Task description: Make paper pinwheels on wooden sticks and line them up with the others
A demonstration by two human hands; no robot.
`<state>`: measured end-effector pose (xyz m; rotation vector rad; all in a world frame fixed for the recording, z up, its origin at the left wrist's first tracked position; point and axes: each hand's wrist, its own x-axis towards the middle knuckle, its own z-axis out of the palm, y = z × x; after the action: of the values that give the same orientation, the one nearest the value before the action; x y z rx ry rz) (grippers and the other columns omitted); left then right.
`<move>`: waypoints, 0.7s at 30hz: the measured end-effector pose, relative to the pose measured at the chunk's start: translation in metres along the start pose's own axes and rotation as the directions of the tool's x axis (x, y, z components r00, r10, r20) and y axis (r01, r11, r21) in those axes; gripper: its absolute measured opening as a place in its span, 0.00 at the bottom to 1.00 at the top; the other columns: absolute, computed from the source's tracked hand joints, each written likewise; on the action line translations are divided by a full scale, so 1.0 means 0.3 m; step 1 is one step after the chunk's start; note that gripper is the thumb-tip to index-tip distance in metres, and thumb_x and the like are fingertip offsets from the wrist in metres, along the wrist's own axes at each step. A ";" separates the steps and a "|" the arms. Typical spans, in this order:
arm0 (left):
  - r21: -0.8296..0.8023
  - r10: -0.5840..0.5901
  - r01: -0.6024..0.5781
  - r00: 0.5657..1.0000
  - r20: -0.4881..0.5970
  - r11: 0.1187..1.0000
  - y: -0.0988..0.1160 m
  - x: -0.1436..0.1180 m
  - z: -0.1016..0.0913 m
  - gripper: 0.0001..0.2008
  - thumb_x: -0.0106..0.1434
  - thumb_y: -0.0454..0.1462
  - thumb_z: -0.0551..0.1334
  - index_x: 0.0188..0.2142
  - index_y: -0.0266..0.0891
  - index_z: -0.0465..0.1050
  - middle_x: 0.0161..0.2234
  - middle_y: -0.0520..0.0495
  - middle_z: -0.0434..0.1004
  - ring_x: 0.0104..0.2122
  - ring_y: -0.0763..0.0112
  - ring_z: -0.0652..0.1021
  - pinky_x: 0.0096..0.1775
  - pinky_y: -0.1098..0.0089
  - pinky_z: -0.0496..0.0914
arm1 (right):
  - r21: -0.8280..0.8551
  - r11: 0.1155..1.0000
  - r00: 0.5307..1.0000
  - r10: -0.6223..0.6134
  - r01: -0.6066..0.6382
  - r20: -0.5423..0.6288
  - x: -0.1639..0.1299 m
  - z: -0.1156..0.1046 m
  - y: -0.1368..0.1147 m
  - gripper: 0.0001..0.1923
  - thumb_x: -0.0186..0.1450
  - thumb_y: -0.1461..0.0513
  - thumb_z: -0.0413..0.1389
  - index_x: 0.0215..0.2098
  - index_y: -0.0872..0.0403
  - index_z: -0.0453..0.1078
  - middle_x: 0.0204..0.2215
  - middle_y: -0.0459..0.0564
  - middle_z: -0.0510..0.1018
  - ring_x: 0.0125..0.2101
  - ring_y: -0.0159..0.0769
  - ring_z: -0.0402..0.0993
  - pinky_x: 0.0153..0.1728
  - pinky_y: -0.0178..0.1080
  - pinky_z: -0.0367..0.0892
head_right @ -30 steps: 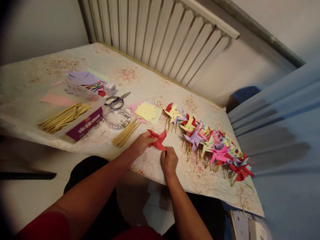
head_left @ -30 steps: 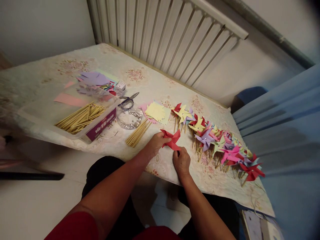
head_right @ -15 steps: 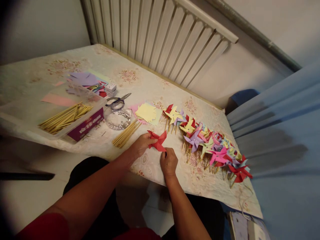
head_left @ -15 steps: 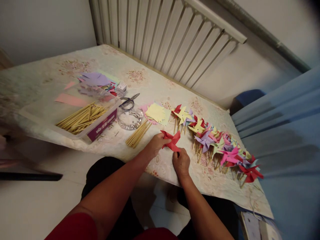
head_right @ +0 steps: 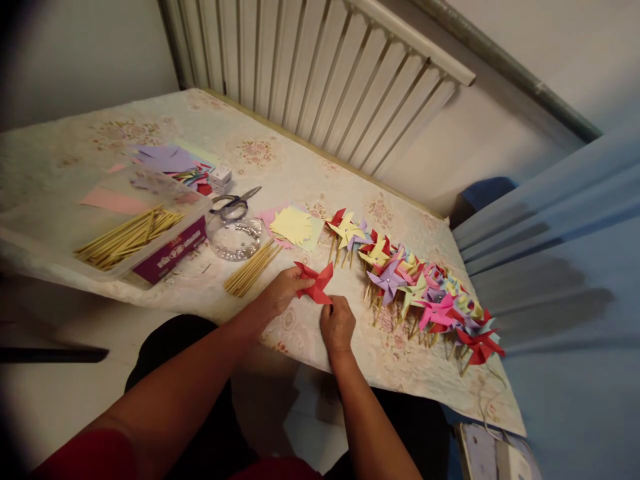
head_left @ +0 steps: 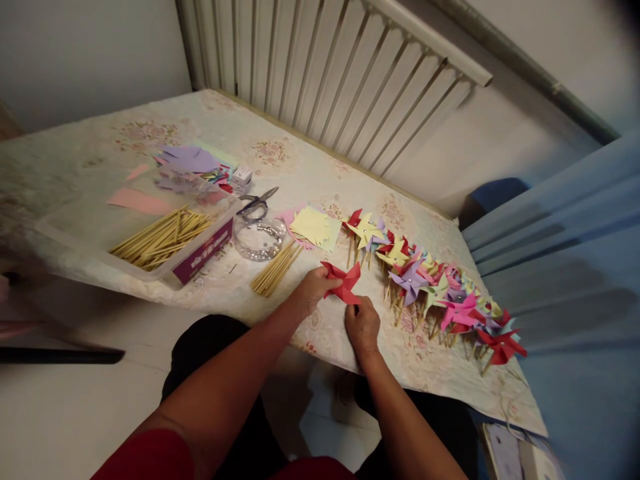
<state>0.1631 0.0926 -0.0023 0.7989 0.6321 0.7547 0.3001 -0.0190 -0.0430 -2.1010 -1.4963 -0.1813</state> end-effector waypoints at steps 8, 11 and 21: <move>0.023 -0.021 0.021 1.000 -0.002 1.000 0.010 -0.007 0.003 0.14 0.43 0.39 0.70 0.27 0.35 0.72 0.23 0.52 0.71 0.23 0.75 0.67 0.30 0.70 0.58 | 0.002 1.000 1.000 0.014 -0.014 0.012 0.002 -0.002 -0.005 0.12 0.65 0.64 0.48 0.37 0.55 0.74 0.33 0.51 0.77 0.34 0.38 0.72 0.35 0.38 0.62; 0.030 -0.016 0.016 1.000 -0.007 0.999 0.014 -0.009 0.004 0.13 0.42 0.39 0.70 0.27 0.35 0.72 0.23 0.52 0.71 0.24 0.75 0.68 0.30 0.70 0.58 | 0.009 1.000 1.000 0.012 -0.012 0.005 0.002 -0.003 -0.007 0.12 0.65 0.64 0.48 0.37 0.55 0.74 0.33 0.51 0.77 0.34 0.38 0.72 0.36 0.38 0.62; -0.004 -0.016 0.016 1.000 0.008 1.000 0.000 0.005 0.003 0.14 0.42 0.38 0.71 0.29 0.35 0.73 0.24 0.51 0.74 0.25 0.73 0.70 0.31 0.70 0.60 | 0.020 1.000 1.000 0.003 -0.003 0.000 0.001 0.001 -0.004 0.12 0.65 0.64 0.47 0.37 0.55 0.73 0.32 0.51 0.77 0.34 0.38 0.73 0.35 0.38 0.63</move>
<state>0.1648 0.0934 -0.0021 0.7918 0.6289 0.7372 0.2989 -0.0182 -0.0427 -2.0878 -1.4890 -0.1645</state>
